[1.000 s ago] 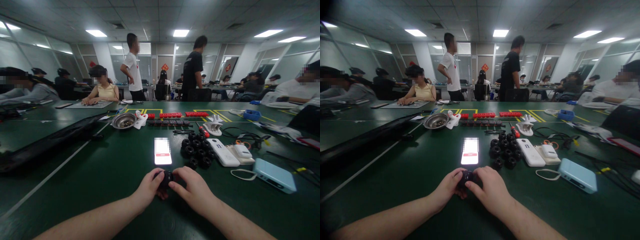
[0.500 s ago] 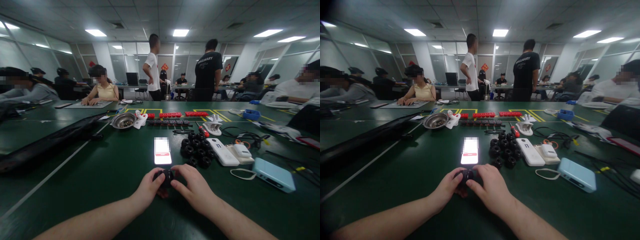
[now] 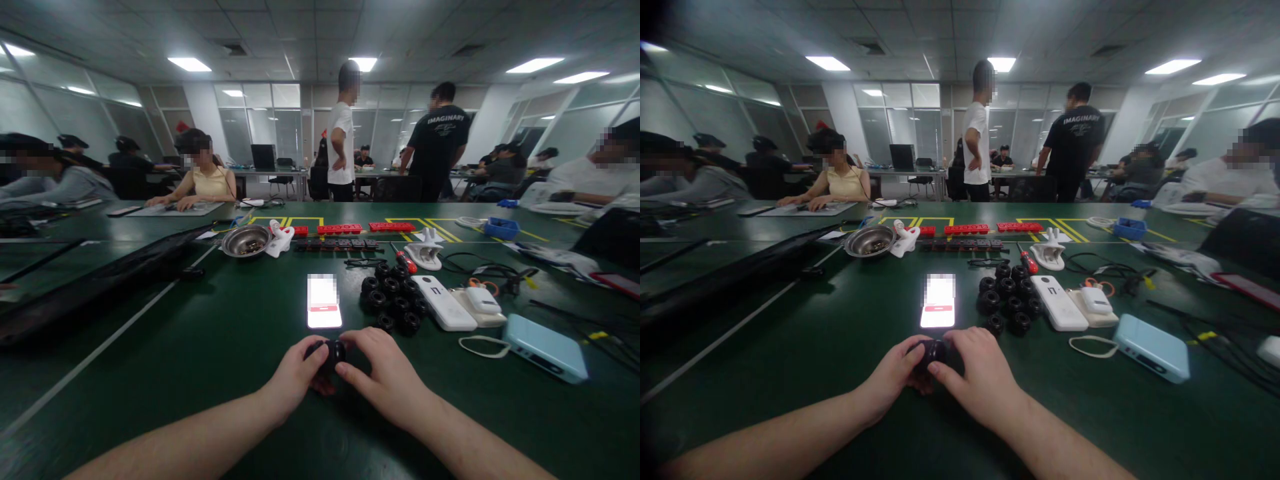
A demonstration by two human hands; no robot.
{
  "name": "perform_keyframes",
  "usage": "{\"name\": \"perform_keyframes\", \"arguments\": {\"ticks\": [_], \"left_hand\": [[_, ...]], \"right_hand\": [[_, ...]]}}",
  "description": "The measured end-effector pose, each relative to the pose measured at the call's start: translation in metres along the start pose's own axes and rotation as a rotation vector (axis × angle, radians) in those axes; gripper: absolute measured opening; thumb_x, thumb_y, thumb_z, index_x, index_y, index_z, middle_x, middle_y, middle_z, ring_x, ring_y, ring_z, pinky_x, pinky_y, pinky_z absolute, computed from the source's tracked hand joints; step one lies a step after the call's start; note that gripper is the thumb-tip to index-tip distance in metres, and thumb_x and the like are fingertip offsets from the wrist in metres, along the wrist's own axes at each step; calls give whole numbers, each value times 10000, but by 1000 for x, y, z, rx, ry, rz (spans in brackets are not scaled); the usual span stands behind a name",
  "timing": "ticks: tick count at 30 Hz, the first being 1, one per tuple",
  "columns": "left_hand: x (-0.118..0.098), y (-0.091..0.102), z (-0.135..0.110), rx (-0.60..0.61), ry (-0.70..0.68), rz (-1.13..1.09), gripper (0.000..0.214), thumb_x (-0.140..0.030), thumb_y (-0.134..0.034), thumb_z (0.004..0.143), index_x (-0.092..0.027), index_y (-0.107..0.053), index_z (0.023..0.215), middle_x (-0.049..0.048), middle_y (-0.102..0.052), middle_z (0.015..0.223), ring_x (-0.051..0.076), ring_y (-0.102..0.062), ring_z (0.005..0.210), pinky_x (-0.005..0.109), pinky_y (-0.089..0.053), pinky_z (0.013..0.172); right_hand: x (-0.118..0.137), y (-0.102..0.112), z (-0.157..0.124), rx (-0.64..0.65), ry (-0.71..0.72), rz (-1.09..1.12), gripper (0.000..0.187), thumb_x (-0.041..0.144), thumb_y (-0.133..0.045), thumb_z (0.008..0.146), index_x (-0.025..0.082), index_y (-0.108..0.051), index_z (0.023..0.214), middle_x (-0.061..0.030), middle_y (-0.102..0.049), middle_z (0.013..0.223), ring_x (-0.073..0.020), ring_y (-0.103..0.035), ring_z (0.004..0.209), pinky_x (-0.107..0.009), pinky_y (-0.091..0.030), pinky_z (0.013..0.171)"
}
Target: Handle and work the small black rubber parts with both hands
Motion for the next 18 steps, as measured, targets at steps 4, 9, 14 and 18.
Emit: {"name": "perform_keyframes", "arguments": {"ticks": [4, 9, 14, 18], "left_hand": [[0, -1, 0, 13, 5, -2, 614, -605, -558, 629, -94, -498, 963, 55, -625, 668, 145, -608, 505, 233, -443, 473], [-2, -1, 1, 11, 17, -42, 552, -554, -595, 634, -96, -504, 929, 42, -612, 638, 129, -588, 476, 218, -434, 448], [-3, 1, 2, 4, -16, -51, 441, -465, -605, 680, -116, -509, 931, 29, -602, 716, 108, -583, 490, 216, -443, 462], [-2, 1, 3, 15, -1, -31, 500, -486, -618, 659, -109, -491, 962, 26, -611, 672, 114, -589, 477, 212, -438, 461]], "right_hand": [[6, -1, 0, 12, 80, 44, 241, 249, -608, 746, 165, -563, 967, -68, -605, 910, -210, -530, 859, -370, -421, 776], [13, 2, -2, -8, 183, 63, 394, 164, -600, 722, 193, -492, 1100, -70, -564, 1062, -216, -486, 990, -389, -373, 877], [3, 2, -1, -21, 38, 61, 280, 273, -586, 755, 176, -540, 1014, -67, -598, 931, -216, -533, 866, -380, -425, 773], [3, 1, 0, -9, 35, 61, 176, 232, -587, 758, 171, -569, 921, -55, -600, 840, -197, -542, 794, -343, -445, 715]]}}
Point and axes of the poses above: each hand's wrist, its own z-axis towards the middle knuckle, its own y-axis out of the back of the hand, x = y × z, the point moved 7 cm from there along z, towards the middle knuckle
